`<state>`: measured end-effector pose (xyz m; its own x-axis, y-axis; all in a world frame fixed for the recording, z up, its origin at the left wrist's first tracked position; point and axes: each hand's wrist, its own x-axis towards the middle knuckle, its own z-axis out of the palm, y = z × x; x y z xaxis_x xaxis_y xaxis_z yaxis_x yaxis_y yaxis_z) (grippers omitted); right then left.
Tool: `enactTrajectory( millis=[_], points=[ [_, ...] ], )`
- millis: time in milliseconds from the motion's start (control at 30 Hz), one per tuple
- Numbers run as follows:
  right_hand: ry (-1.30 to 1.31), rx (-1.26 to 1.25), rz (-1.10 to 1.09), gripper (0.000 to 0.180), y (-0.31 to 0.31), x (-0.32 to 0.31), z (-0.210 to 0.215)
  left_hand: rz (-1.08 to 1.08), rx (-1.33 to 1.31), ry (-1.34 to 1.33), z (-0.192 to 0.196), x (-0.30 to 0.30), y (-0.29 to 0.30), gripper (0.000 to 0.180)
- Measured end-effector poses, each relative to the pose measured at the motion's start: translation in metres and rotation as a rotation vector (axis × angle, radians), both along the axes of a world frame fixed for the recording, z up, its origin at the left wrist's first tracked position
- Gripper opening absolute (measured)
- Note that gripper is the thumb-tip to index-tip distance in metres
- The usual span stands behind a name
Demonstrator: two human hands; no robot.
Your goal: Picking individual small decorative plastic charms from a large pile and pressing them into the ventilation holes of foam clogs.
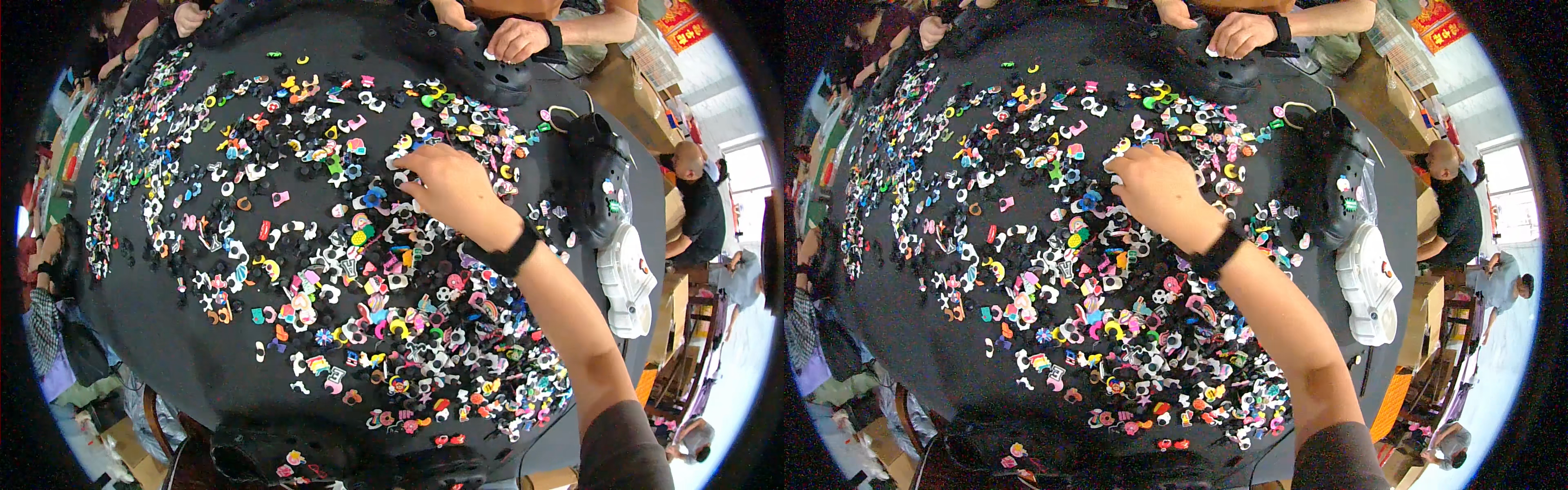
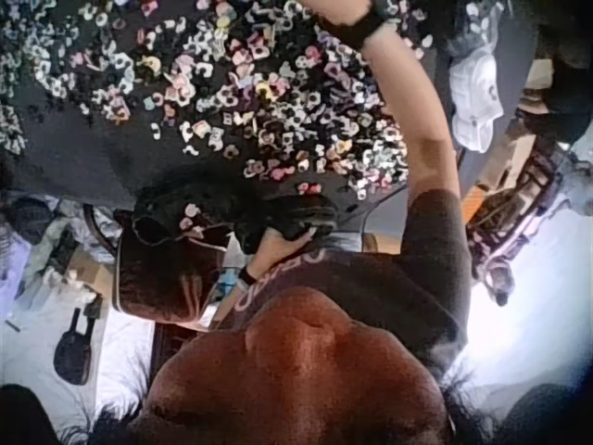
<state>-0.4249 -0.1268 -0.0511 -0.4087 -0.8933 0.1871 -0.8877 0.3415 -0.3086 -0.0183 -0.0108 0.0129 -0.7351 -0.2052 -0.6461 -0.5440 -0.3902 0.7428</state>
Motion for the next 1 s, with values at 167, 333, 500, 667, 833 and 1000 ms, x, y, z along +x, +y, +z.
enactTrajectory(
  millis=[167, 333, 500, 667, 833, 1000],
  points=[
    [-0.132, 0.041, -0.108, 0.021, -0.003, -0.017, -0.017, 0.001, 0.040, 0.024, 0.001, -0.005, -0.003, 0.030],
    [-0.582, -0.164, -0.164, 0.018, 0.012, -0.017, 0.006, -0.062, -0.040, -0.046, 0.009, -0.004, -0.009, 0.034],
    [-1.829, -0.342, -0.198, 0.024, 0.032, 0.008, 0.021, -0.006, -0.031, -0.022, -0.006, 0.010, 0.004, 0.033],
    [-2.070, -0.386, -0.221, 0.021, 0.044, 0.018, 0.026, -0.033, 0.039, -0.038, -0.003, 0.006, 0.001, 0.034],
    [-1.614, -0.175, -0.192, 0.023, 0.052, 0.021, 0.019, -0.176, -0.038, 0.005, 0.002, -0.002, -0.010, 0.038],
    [-0.056, -0.064, -0.087, 0.014, 0.064, 0.000, 0.011, -0.103, -0.038, 0.103, 0.000, -0.004, -0.005, 0.040]
  ],
)
